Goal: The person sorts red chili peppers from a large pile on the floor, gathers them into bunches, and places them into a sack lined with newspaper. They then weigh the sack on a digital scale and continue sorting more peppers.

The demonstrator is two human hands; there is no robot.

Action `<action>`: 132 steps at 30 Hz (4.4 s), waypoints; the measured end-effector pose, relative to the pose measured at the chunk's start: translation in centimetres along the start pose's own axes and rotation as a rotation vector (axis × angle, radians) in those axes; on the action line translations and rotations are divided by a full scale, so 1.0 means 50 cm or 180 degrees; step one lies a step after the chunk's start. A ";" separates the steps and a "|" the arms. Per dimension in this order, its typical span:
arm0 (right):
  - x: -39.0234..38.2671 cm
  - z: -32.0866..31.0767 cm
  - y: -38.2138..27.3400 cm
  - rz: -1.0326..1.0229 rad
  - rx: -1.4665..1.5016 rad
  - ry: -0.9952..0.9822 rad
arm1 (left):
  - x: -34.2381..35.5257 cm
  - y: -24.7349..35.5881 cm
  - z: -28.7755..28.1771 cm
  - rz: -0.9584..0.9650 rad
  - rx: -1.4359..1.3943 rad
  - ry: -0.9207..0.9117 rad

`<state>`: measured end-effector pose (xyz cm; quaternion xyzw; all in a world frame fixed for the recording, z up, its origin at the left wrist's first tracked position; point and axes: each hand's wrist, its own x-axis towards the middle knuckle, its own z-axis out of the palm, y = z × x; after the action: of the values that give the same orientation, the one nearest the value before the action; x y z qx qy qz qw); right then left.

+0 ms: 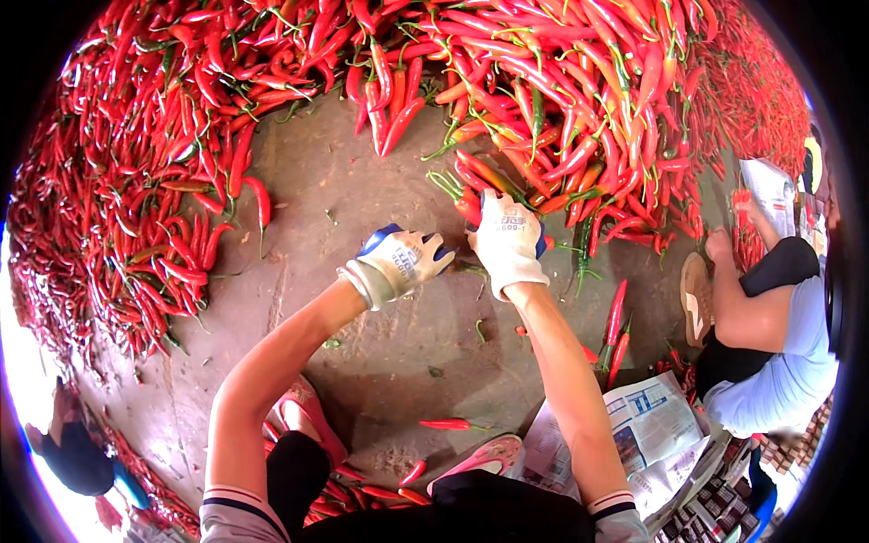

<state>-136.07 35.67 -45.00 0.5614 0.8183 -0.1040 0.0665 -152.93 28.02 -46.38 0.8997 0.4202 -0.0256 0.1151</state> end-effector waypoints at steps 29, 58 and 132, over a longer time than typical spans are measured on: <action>-0.186 0.071 0.207 0.1702 0.5422 0.0633 | 0.257 -0.033 -0.066 -0.0332 0.0453 -0.0439; -0.226 0.039 0.235 0.1143 0.1623 0.0984 | 0.129 0.079 -0.023 -0.1528 -0.1450 0.0826; -0.466 -0.226 0.184 0.1402 0.6306 0.1695 | 0.202 0.375 -0.350 -0.0983 -0.5135 -0.0073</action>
<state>-118.98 20.55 -29.67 0.5060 0.2351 -0.5861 -0.5875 -133.02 27.97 -27.34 0.4721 0.4273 0.2597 0.7261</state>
